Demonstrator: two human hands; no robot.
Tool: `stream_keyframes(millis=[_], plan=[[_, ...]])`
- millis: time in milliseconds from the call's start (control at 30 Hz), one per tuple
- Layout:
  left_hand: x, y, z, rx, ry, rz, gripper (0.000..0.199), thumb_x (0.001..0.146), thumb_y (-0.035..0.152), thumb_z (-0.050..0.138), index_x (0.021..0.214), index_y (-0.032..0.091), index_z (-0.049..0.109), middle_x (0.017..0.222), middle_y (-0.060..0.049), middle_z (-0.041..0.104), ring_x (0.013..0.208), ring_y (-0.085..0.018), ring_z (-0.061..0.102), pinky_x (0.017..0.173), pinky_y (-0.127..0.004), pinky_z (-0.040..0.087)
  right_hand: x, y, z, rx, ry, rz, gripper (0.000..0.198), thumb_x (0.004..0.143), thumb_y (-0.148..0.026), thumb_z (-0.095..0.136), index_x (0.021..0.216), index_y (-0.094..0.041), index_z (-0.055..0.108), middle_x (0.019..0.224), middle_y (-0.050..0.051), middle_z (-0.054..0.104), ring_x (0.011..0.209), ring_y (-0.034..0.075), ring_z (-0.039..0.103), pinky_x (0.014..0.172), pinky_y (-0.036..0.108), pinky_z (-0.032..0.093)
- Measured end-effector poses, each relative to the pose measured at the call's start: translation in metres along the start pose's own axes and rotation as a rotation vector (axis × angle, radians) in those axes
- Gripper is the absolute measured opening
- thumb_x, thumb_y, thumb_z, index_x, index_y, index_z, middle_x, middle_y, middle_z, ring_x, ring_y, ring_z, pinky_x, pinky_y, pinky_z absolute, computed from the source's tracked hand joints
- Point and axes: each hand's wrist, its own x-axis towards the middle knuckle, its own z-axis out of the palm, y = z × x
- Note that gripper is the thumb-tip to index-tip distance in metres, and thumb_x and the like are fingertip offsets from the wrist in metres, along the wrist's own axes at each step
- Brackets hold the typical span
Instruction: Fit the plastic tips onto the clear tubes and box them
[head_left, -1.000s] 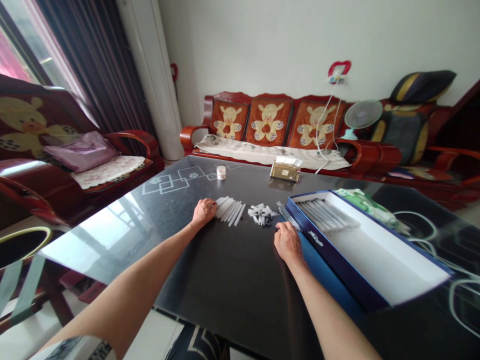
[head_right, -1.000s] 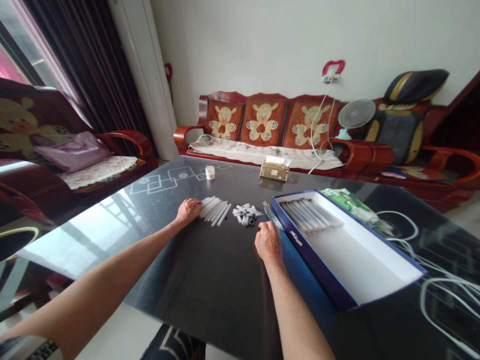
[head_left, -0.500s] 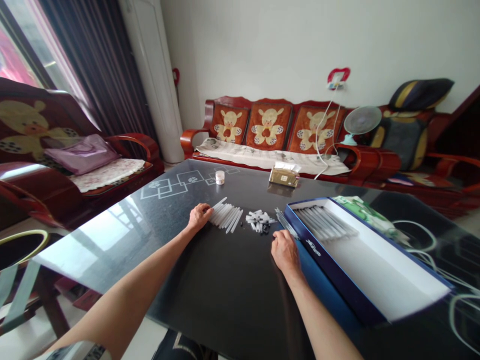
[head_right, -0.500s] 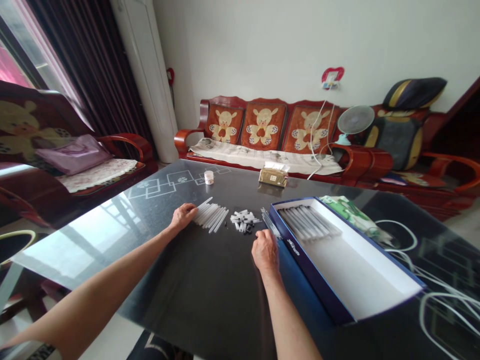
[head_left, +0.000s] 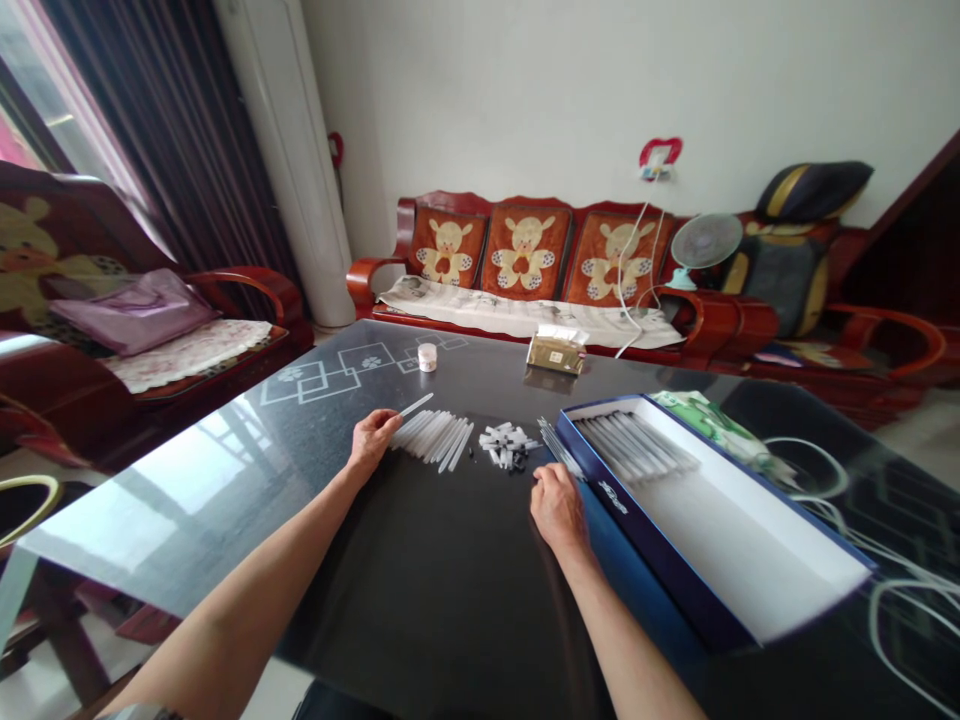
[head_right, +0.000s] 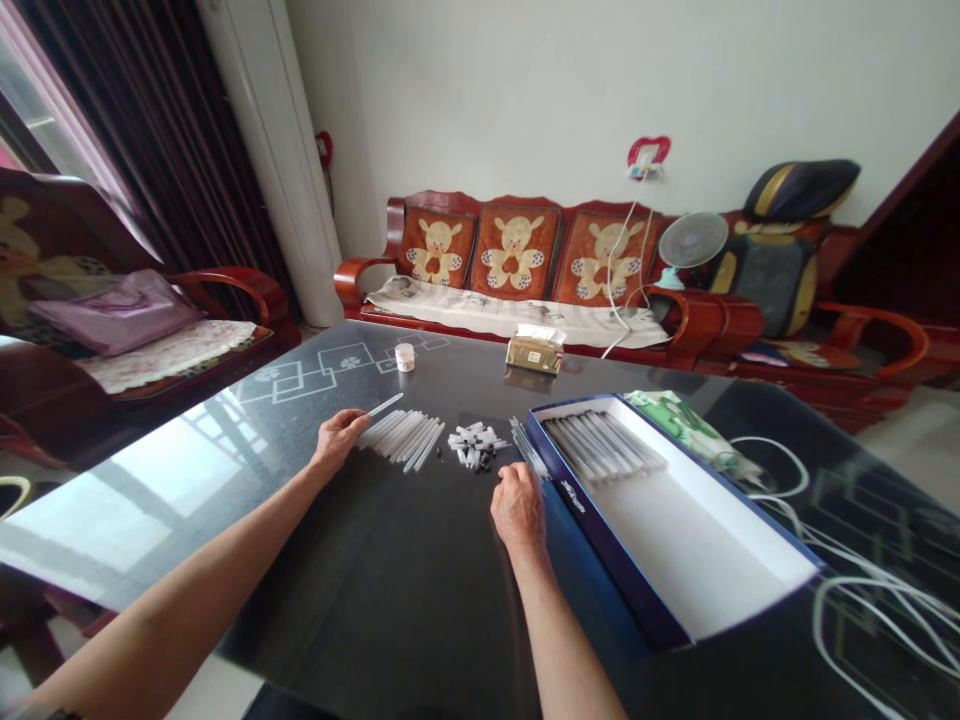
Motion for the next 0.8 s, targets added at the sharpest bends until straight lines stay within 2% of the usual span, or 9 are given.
stream_keyframes(millis=[233,433,667,800], plan=[[0.009,-0.001,-0.007,-0.292,0.093,-0.114,0.047,0.051,0.045,0.078,0.083,0.013,0.067,0.066,0.003,0.059,0.055,-0.007,0.047,0.054,-0.021,0.039,-0.001,0.001,0.002,0.019,0.008,0.015,0.022,0.082,-0.007,0.045,0.088,-0.016,0.064,0.096,0.009,0.059,0.091,0.020,0.055,0.085,0.032,0.043],[0.011,0.005,-0.010,-0.453,0.124,-0.199,0.047,0.043,0.040,0.083,0.078,0.013,0.065,0.064,0.004,0.056,0.051,-0.006,0.046,0.052,-0.021,0.038,-0.002,0.001,0.003,0.040,0.031,-0.009,0.022,0.082,-0.007,0.045,0.089,-0.016,0.064,0.096,0.009,0.059,0.091,0.021,0.055,0.086,0.033,0.044],[0.013,0.008,-0.015,-0.559,0.101,-0.245,0.046,0.043,0.032,0.084,0.080,0.013,0.065,0.060,0.006,0.053,0.050,-0.006,0.047,0.050,-0.021,0.038,-0.002,0.002,0.002,0.049,0.012,-0.010,0.021,0.082,-0.008,0.045,0.089,-0.016,0.063,0.097,0.010,0.059,0.091,0.022,0.055,0.086,0.035,0.045],[0.017,0.022,-0.013,-0.650,0.031,-0.236,0.041,0.045,0.026,0.084,0.078,0.012,0.064,0.060,0.006,0.053,0.051,-0.006,0.047,0.052,-0.021,0.040,-0.003,0.003,0.002,0.065,0.011,-0.012,0.021,0.082,-0.008,0.045,0.090,-0.016,0.062,0.098,0.010,0.059,0.092,0.022,0.055,0.088,0.035,0.045]])
